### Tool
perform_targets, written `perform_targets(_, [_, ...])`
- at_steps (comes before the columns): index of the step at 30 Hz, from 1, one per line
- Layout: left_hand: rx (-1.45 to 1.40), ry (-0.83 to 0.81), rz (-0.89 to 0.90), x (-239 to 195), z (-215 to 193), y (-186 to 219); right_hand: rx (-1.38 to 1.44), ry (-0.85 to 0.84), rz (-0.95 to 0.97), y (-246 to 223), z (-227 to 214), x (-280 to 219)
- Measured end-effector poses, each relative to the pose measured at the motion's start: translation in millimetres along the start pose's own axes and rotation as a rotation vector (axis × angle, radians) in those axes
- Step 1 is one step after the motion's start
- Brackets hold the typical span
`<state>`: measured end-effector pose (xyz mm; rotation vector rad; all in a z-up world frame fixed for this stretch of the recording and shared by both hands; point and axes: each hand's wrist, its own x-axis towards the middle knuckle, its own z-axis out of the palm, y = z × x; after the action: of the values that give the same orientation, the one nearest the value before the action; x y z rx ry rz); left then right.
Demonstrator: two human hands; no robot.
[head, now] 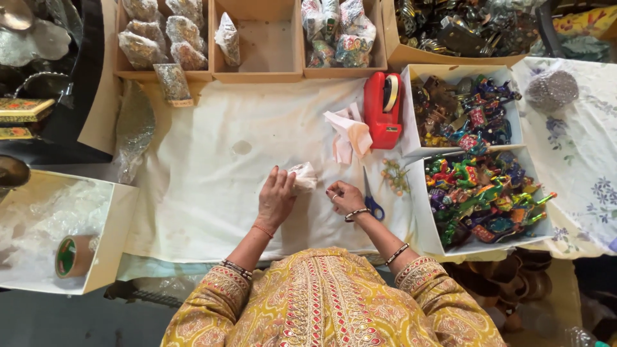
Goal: The person wraps a small decorative item in bubble wrap and secures it with tape, then places it into a cardboard box. They then pick up a small metal figurine from a box and wipe it with a cloth.
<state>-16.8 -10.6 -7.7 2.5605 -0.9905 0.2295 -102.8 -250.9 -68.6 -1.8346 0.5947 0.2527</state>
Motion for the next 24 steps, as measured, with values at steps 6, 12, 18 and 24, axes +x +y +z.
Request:
perform_targets(6, [-0.248, -0.135, -0.083, 29.9, -19.0, -26.3, 0.107, -0.100, -0.027, 10.2, -5.0, 4.5])
perform_targets(12, [-0.518, -0.327, -0.440, 63.0, -20.4, -48.9, 0.207, -0.196, 0.007, 13.6, -8.3, 9.7])
perform_targets(18, [-0.404, -0.240, -0.444, 59.5, -8.6, -46.6, 0.209, -0.226, -0.015, 16.5, -7.7, 12.7])
perform_targets(24, [-0.325, -0.098, -0.416, 38.4, -3.7, -29.8, 0.175, -0.203, -0.035, 9.2, -8.2, 8.2])
